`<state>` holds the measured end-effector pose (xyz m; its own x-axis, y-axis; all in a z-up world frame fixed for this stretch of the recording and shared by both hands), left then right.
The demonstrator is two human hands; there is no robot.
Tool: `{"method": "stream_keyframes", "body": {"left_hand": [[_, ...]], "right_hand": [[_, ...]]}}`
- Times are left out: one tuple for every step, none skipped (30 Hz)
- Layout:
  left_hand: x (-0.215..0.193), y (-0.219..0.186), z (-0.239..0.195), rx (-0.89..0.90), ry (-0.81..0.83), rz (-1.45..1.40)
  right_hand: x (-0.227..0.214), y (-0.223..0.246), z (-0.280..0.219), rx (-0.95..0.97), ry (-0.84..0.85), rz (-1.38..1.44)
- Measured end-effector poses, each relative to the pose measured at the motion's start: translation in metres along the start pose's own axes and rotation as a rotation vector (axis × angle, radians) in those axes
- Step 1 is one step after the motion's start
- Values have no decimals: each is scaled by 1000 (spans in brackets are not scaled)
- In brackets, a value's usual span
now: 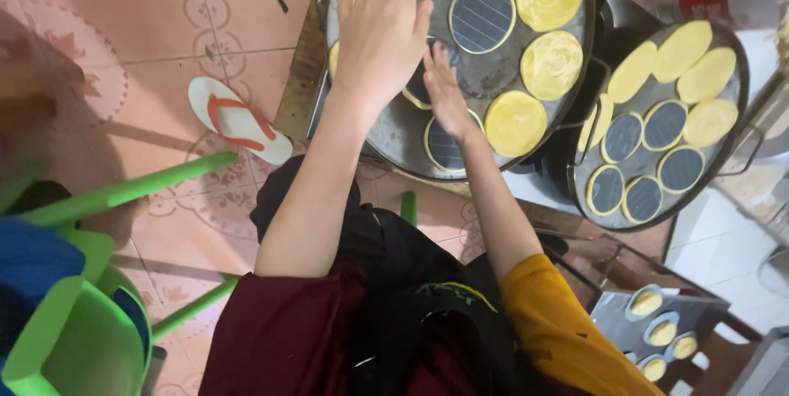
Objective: The person is preparing and cooking flatbread on a griddle and organizing them on trays.
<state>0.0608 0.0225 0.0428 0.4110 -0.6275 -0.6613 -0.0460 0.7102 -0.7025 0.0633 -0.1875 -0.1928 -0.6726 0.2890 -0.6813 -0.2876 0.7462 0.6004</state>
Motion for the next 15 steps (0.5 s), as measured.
{"method": "stream_keyframes", "body": {"left_hand": [[1, -2, -1, 10, 12, -6], [2, -3, -1, 19, 25, -12], [4, -2, -2, 21, 35, -9], [6, -1, -2, 30, 48, -9], [9, 0, -3, 37, 64, -9], [9, 1, -6, 37, 77, -8], [7, 0, -4, 50, 65, 6], [6, -1, -3, 64, 53, 20], [5, -2, 0, 70, 53, 18], [4, -3, 2, 75, 44, 29], [2, -4, 1, 80, 40, 40], [2, -5, 0, 85, 46, 40], [2, -8, 0, 95, 58, 32], [2, -10, 0, 105, 70, 23], [2, -11, -1, 112, 71, 22]], "right_hand": [[2, -1, 2, 26, -38, 7], [4, -2, 5, 52, -77, 14], [7, -1, 6, 58, -77, 23], [10, 0, 7, 79, -84, -73], [14, 1, 6, 103, -87, -168], [18, 2, 2, 112, -85, -159], [16, 3, 2, 109, -96, -172], [15, 5, 2, 106, -108, -185], [13, 2, 4, 108, -114, -184], [12, -1, 6, 101, -114, -166], [15, -4, 5, 97, -112, -144], [15, -6, 6, 102, -116, -139], [14, -8, 5, 91, -121, -87], [13, -9, 5, 80, -126, -36], [10, -9, 3, 82, -132, -34]]}}
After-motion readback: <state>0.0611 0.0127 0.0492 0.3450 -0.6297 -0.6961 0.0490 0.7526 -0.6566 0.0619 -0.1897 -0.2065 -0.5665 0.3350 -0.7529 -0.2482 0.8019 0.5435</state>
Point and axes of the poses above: each hand's wrist, its own z-axis towards the middle knuckle, its own x-axis out of the palm, y = z × x, the point moved 9 cm from there along z, towards the middle knuckle, and after that the axes turned 2 degrees about z, right-handed, at the moved point
